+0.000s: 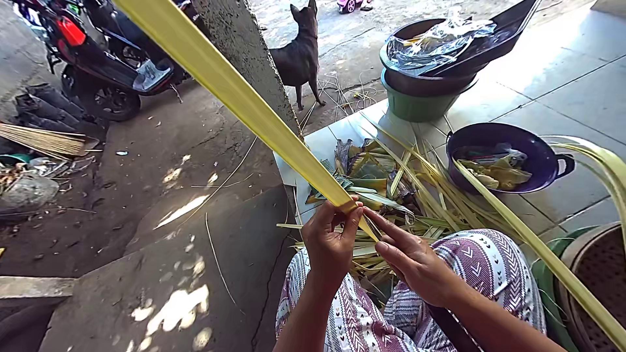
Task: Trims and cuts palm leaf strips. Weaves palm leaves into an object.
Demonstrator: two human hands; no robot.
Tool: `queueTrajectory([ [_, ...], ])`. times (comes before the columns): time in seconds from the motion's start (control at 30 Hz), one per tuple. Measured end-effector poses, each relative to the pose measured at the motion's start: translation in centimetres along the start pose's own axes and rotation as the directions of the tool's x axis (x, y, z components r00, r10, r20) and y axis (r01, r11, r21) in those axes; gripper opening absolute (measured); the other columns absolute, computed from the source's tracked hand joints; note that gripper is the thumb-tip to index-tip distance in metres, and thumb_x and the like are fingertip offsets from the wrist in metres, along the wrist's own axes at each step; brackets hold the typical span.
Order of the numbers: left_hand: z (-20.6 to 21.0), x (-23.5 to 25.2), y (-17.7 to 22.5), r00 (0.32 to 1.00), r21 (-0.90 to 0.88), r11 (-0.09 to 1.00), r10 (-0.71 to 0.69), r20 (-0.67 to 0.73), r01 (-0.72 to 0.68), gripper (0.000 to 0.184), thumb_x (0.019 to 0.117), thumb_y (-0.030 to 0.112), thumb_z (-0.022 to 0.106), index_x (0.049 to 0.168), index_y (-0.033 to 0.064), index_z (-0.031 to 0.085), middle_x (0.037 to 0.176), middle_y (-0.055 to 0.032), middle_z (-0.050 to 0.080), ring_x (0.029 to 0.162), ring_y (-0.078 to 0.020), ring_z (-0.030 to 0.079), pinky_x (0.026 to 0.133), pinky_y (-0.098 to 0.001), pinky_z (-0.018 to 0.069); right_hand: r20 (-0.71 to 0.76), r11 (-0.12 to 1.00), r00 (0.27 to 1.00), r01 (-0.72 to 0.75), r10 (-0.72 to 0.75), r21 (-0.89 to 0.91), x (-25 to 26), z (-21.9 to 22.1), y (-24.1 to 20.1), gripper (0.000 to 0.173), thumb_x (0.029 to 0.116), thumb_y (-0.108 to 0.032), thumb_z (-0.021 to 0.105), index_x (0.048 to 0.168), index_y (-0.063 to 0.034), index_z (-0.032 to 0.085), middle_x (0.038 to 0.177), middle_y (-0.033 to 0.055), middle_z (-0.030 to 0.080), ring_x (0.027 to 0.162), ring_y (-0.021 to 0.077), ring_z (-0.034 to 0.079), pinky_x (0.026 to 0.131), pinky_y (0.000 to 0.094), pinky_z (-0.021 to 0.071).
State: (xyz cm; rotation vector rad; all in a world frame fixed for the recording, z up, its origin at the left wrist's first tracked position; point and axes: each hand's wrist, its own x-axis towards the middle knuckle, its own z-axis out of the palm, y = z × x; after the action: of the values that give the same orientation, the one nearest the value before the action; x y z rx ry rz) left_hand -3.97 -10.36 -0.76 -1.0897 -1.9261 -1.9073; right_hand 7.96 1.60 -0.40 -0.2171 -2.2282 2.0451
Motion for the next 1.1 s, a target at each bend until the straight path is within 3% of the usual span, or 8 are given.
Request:
queueTrajectory([
  [0.17, 0.4, -0.7, -0.6, 0.997, 0.035, 0.998, 0.051, -0.058, -0.049, 0.014, 0.0891, 0.0, 0.071, 0.102, -0.0009, 0.067, 0.097, 0.0008, 0.075, 0.087, -0.0011, 0.072, 0.081, -0.0211, 0.0614, -0.016, 0.998, 1.0, -0.005, 0.004, -0.06, 0.1, 0.5, -0.3, 0.059, 0.1056, -0.039, 0.046, 0.158, -0.0127, 0.039, 0.082, -0.0094, 0.057, 0.059, -0.0058, 0.043, 0.055, 0.0125, 0.0399],
  [0.3, 0.5, -1.3, -1.0, 0.993, -0.022, 0.999, 0.041, -0.114, -0.044, 0.015, 0.0875, -0.004, 0.072, 0.1, 0.0022, 0.069, 0.095, 0.0049, 0.076, 0.087, -0.0007, 0.072, 0.081, -0.0211, 0.0618, -0.025, 0.996, 1.0, -0.01, 0.008, -0.09, 0.2, 1.0, -0.3, 0.057, 0.1065, -0.038, 0.045, 0.158, -0.014, 0.041, 0.075, -0.009, 0.053, 0.058, -0.0036, 0.043, 0.055, 0.0153, 0.0398],
  [0.4, 0.4, -1.7, -1.2, 0.988, -0.063, 0.997, 0.039, -0.152, -0.049, 0.015, 0.0877, -0.005, 0.071, 0.099, 0.0056, 0.07, 0.095, 0.0076, 0.076, 0.088, -0.0009, 0.072, 0.08, -0.0212, 0.0618, -0.021, 0.987, 1.0, -0.001, -0.003, -0.162, 0.1, 1.5, -0.7, 0.056, 0.1074, -0.038, 0.045, 0.158, -0.0132, 0.041, 0.079, -0.0051, 0.057, 0.062, -0.0023, 0.045, 0.059, 0.0159, 0.0405],
  [0.67, 0.0, -3.0, -1.7, 0.95, -0.066, 0.988, 0.114, -0.292, -0.139, 0.019, 0.0891, -0.003, 0.072, 0.099, 0.0129, 0.073, 0.099, 0.0086, 0.077, 0.096, -0.0043, 0.073, 0.085, -0.022, 0.0611, 0.005, 0.962, 0.999, 0.053, -0.054, -0.268, 0.4, 3.0, -1.4, 0.053, 0.1094, -0.032, 0.044, 0.158, -0.0116, 0.041, 0.103, 0.0119, 0.071, 0.082, 0.0158, 0.064, 0.077, 0.0331, 0.0521],
  [0.87, -0.9, -3.3, -0.5, 0.926, -0.063, 0.99, 0.097, -0.364, -0.128, 0.018, 0.0919, 0.004, 0.072, 0.1, 0.0203, 0.072, 0.099, 0.0121, 0.076, 0.094, -0.0051, 0.073, 0.082, -0.0251, 0.0634, -0.038, 0.922, 0.999, -0.008, -0.007, -0.387, 1.9, 2.3, -0.2, 0.054, 0.1104, -0.035, 0.041, 0.159, -0.0122, 0.039, 0.107, 0.0169, 0.072, 0.093, 0.0282, 0.069, 0.086, 0.0459, 0.0539],
  [0.97, -3.5, -3.0, 1.7, 0.897, -0.051, 0.996, 0.045, -0.439, -0.075, 0.019, 0.0943, 0.003, 0.068, 0.098, 0.0216, 0.069, 0.095, 0.0136, 0.075, 0.09, -0.0028, 0.073, 0.081, -0.0236, 0.0627, -0.121, 0.887, 0.991, -0.106, 0.057, -0.449, 2.7, 0.1, 1.6, 0.053, 0.1106, -0.033, 0.041, 0.159, -0.0131, 0.039, 0.107, 0.0198, 0.073, 0.097, 0.0337, 0.07, 0.089, 0.0519, 0.0533],
  [1.1, -7.2, -2.3, 3.6, 0.831, -0.072, 0.997, -0.049, -0.555, 0.011, 0.026, 0.0966, -0.012, 0.049, 0.099, 0.0127, 0.058, 0.087, 0.0114, 0.073, 0.081, -0.0024, 0.073, 0.074, -0.0215, 0.0628, -0.223, 0.825, 0.969, -0.208, 0.102, -0.526, 3.2, -4.2, 4.1, 0.054, 0.1108, -0.035, 0.041, 0.159, -0.0129, 0.038, 0.114, 0.0231, 0.071, 0.106, 0.0382, 0.068, 0.096, 0.0561, 0.0506],
])
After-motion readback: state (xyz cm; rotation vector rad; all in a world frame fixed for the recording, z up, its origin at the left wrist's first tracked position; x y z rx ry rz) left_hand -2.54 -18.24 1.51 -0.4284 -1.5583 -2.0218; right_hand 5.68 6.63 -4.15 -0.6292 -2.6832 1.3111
